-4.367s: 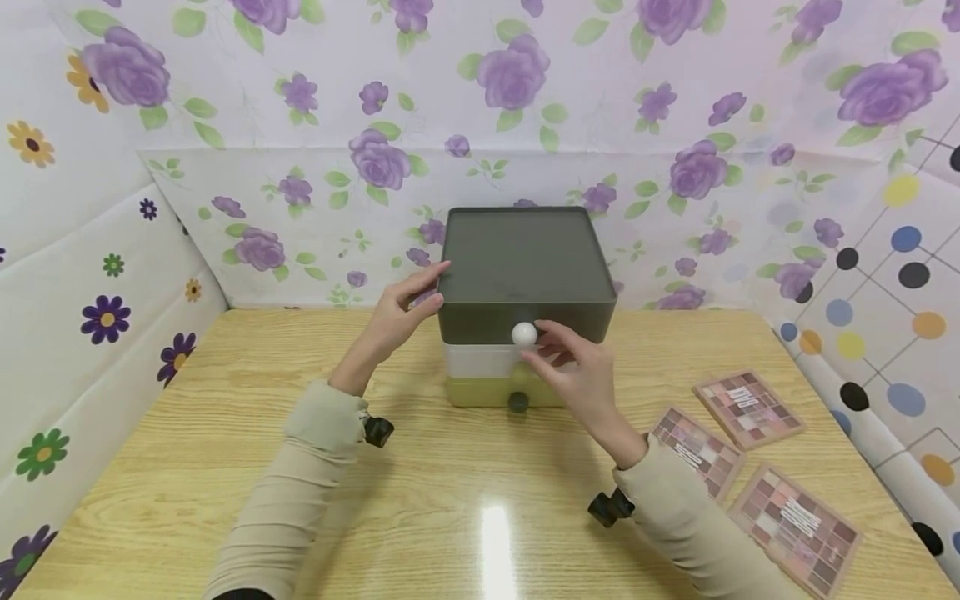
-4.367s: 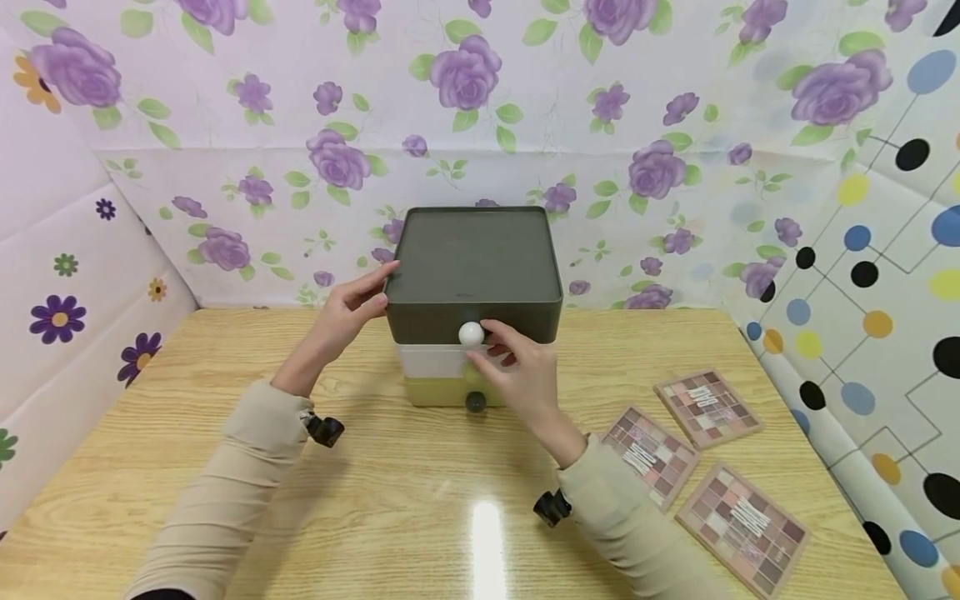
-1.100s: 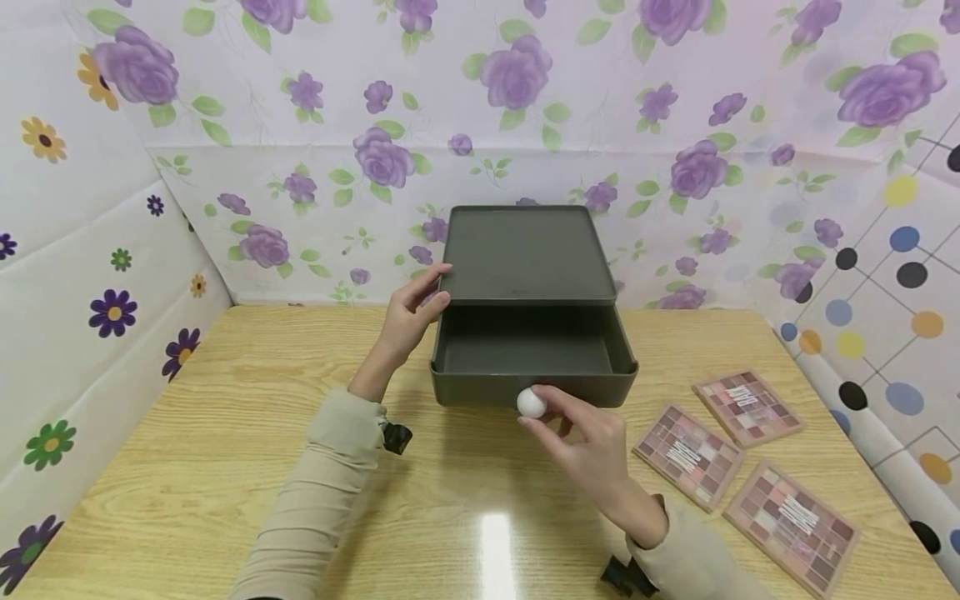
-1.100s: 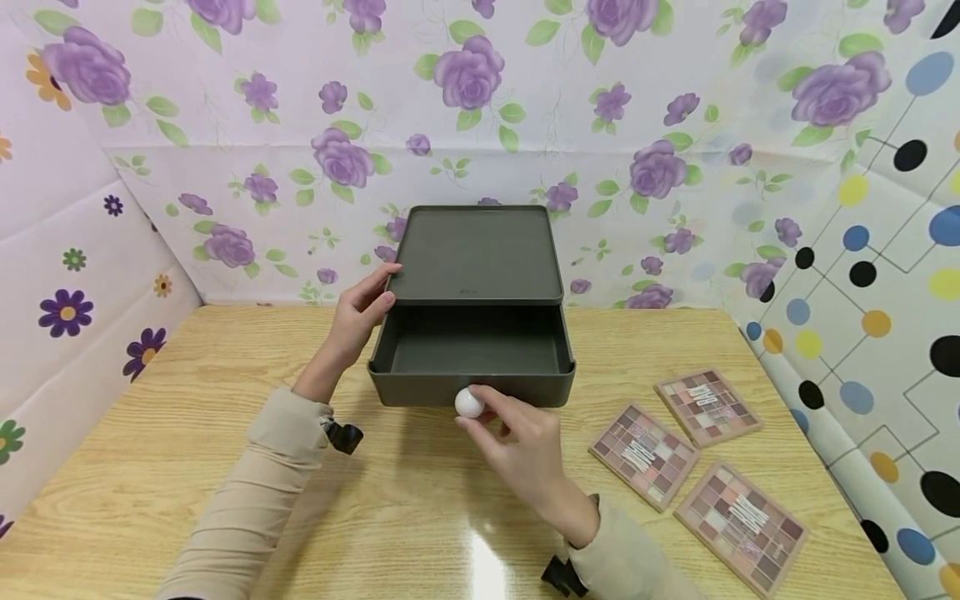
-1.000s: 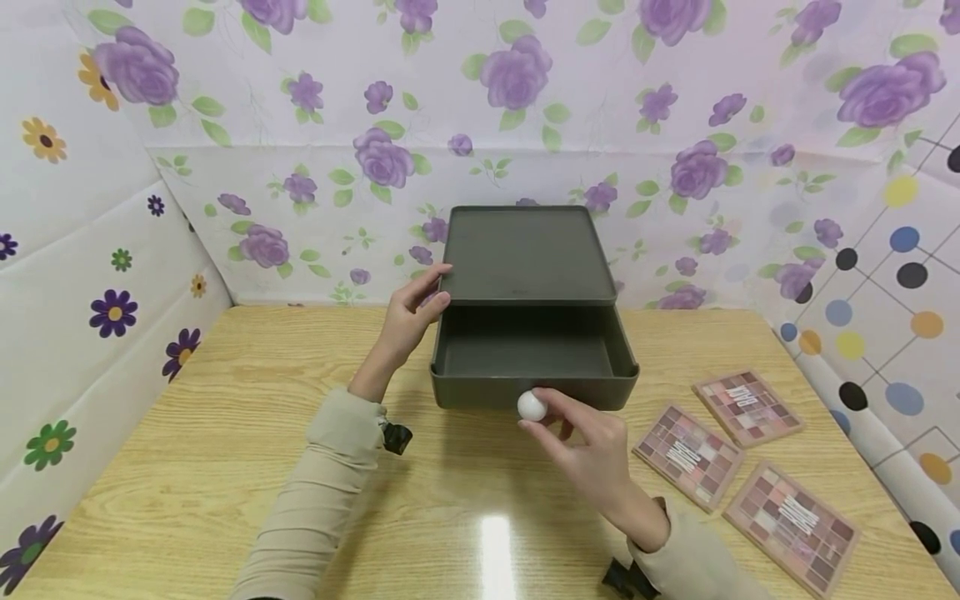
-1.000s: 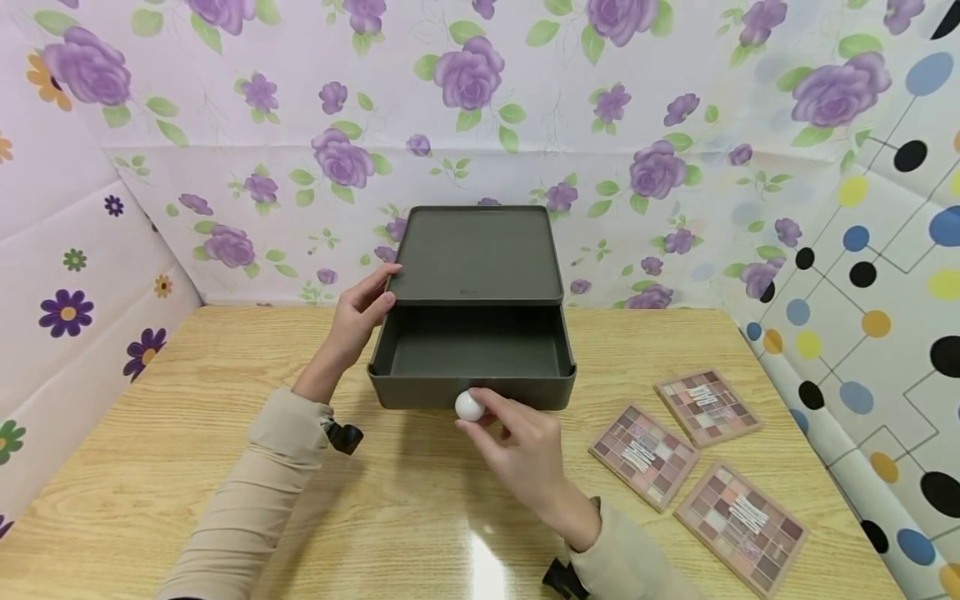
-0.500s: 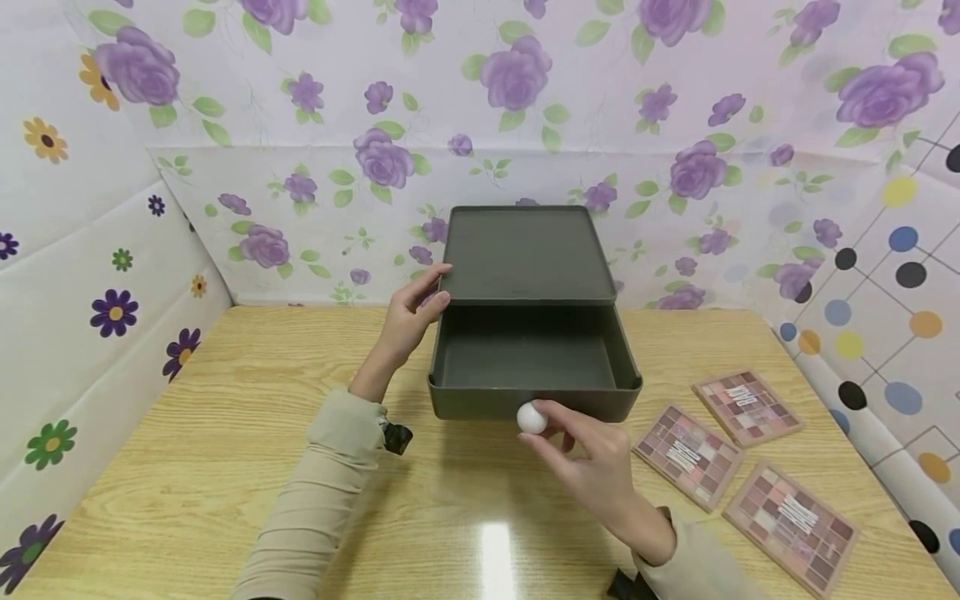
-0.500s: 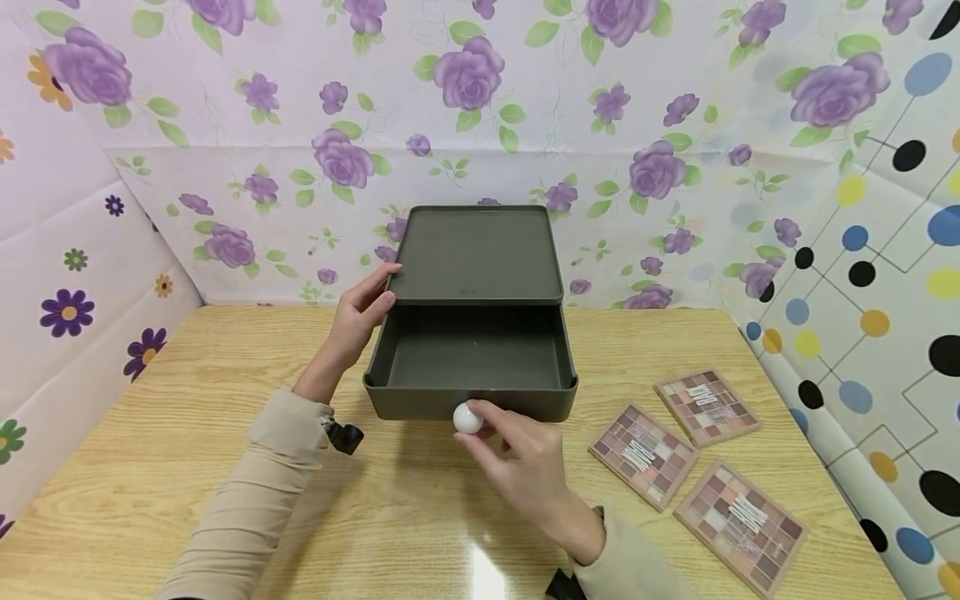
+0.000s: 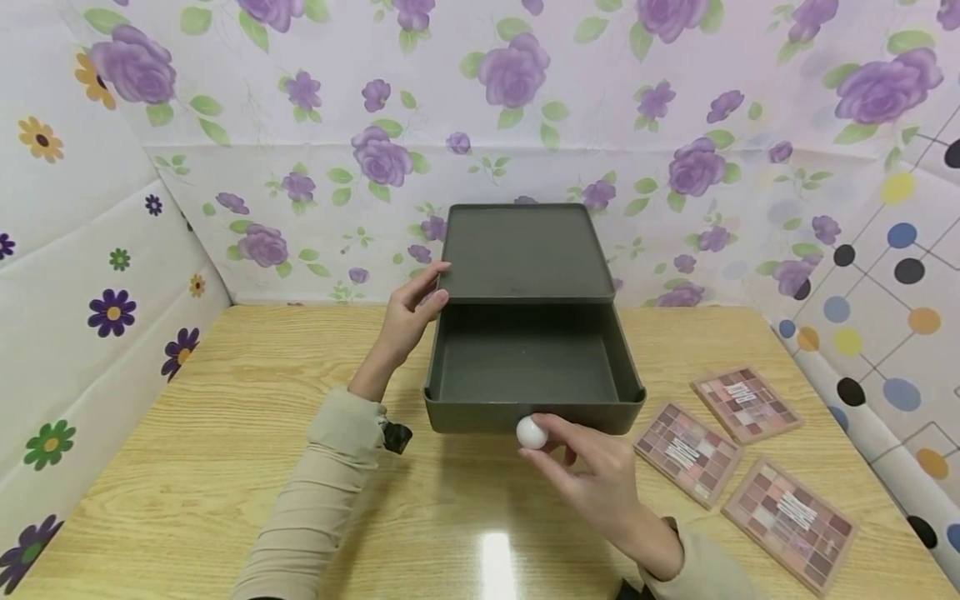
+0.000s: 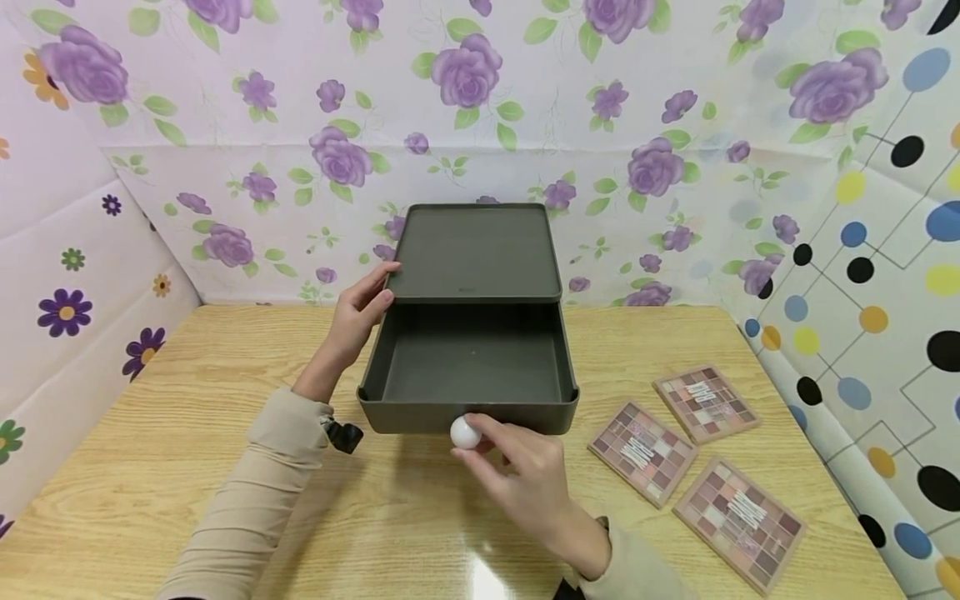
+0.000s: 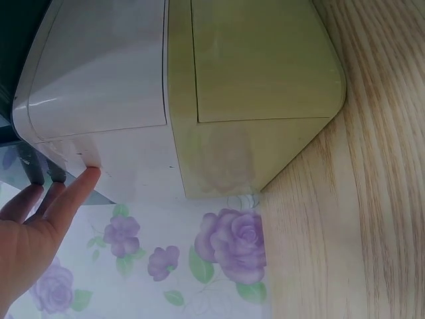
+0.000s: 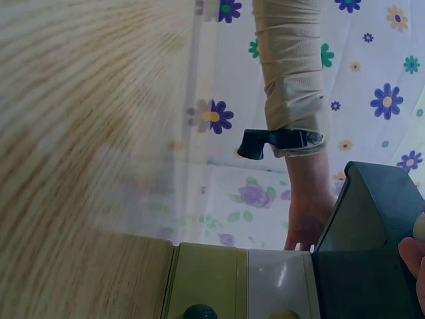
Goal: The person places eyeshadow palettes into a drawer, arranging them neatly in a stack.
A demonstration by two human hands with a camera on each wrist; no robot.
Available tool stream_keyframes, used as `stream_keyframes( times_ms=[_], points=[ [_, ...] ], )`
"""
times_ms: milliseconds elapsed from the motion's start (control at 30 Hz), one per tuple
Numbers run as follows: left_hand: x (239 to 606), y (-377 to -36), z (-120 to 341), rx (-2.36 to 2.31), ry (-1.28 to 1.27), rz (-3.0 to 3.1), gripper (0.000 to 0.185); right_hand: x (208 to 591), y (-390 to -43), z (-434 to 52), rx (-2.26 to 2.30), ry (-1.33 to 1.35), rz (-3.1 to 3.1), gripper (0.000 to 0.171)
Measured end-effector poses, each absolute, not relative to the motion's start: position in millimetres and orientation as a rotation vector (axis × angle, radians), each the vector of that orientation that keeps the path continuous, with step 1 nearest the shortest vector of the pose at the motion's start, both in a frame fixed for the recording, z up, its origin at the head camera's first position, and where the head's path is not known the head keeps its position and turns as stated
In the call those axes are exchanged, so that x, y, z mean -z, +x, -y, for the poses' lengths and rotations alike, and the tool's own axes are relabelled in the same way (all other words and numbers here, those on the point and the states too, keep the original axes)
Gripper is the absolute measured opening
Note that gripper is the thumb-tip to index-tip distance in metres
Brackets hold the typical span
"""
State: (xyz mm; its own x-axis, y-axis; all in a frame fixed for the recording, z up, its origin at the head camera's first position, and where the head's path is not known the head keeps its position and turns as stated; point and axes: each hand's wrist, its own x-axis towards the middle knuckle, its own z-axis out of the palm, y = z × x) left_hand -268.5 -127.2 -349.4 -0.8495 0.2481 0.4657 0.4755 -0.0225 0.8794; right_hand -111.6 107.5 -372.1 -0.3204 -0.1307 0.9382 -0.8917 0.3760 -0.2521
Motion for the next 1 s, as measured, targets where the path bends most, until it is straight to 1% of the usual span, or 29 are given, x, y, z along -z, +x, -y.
stream_keyframes(
  times_ms=[133,367,633,767,1000],
  points=[
    [349.5,-268.2,127.4,1.979,-0.783,2.067,0.047,371.9,-109.6,-108.3,-1.046,0.917,1.71,0.032],
    [353.9,-271.5,128.1,1.955,-0.8,2.061,0.062,374.9,-107.5,-108.0,-1.068,0.945,1.709,0.03],
    [353.0,-270.9,126.3,1.986,-0.791,2.058,0.046,376.6,-104.0,-114.5,-1.061,0.956,1.72,0.03],
    [351.9,-270.2,125.9,1.993,-0.791,2.051,0.045,373.1,-100.6,-126.1,-1.058,0.952,1.735,0.032],
    [350.2,-269.6,125.6,1.99,-0.795,2.043,0.048,373.6,-96.7,-150.0,-1.068,0.94,1.798,0.03]
  ],
)
